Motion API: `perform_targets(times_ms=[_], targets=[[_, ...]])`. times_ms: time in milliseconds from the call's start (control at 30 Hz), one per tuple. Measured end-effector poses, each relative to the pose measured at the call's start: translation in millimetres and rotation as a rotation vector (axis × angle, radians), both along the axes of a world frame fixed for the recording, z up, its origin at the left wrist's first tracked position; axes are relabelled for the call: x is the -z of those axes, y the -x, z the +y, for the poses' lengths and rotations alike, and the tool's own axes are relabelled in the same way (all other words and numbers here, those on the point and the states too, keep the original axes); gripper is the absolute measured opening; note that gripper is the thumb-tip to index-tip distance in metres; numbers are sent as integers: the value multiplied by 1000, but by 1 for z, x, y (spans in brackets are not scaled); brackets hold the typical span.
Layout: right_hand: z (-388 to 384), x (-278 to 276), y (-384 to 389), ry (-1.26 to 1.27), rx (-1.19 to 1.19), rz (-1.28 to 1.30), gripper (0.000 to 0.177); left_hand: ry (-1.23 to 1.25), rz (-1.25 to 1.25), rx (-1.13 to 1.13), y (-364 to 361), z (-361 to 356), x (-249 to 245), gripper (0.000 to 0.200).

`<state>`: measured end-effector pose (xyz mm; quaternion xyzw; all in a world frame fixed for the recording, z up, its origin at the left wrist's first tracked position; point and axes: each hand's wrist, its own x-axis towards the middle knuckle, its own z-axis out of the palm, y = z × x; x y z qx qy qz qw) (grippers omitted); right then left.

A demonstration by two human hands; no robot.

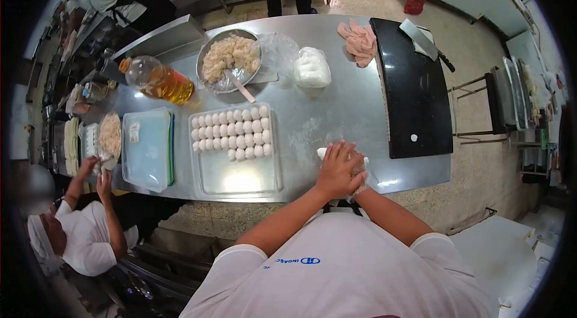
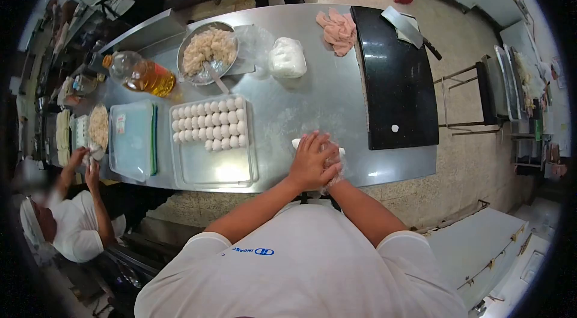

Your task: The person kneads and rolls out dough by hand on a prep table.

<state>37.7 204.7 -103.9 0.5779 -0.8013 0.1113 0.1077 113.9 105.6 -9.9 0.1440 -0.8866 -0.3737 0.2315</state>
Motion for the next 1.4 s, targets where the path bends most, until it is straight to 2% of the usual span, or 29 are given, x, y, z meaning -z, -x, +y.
perform_targets(times_ms=[100,133,233,333,433,567,633,667,767,800,900,967,1000,1100,1133,1233,1267,1367,1400], targets=[[1,24,14,92,-11,-568,56,125,-35,82,22,-9,11,46],[-8,4,24,-306,34,184,62,144,-52,104,25,-11,14,46],[-43,-49,80,-535,-9,-77,65,184,-67,135,54,-23,25,44],[-62,-66,118,-696,-32,-310,65,242,-74,147,88,-31,35,43],[-60,-47,138,-444,-72,-321,56,241,-102,101,108,-34,34,45],[-59,-11,144,110,-212,-229,45,212,-91,-48,115,-29,41,60],[-55,-8,140,285,-242,-258,39,223,-30,-297,120,-26,51,62],[-49,-18,133,211,-179,-502,31,228,3,-421,120,-22,51,63],[-28,-43,117,138,-166,-601,28,23,-671,-415,82,-20,2,65],[-24,-46,112,87,-170,-706,26,-46,-646,-414,67,-9,-13,65],[12,-66,87,183,-269,-908,27,-201,-556,-420,28,34,-45,65],[31,-76,64,302,-235,-850,30,-231,-486,-440,10,62,-52,66],[35,-79,56,365,-220,-818,32,-183,-424,-480,3,68,-38,69],[35,-67,49,341,-226,-664,40,-299,-389,-463,3,72,-41,67],[38,-72,54,232,-268,-643,40,-150,-342,-458,7,72,-28,67],[25,-47,65,351,-213,-542,37,222,-120,-303,24,62,-8,66],[20,-39,73,211,-253,-552,36,271,-103,-221,30,53,1,63],[3,-2,81,-304,-210,-671,48,247,-74,-180,42,40,32,64],[3,-9,82,-103,-151,-780,46,206,-105,-168,46,36,36,63]])
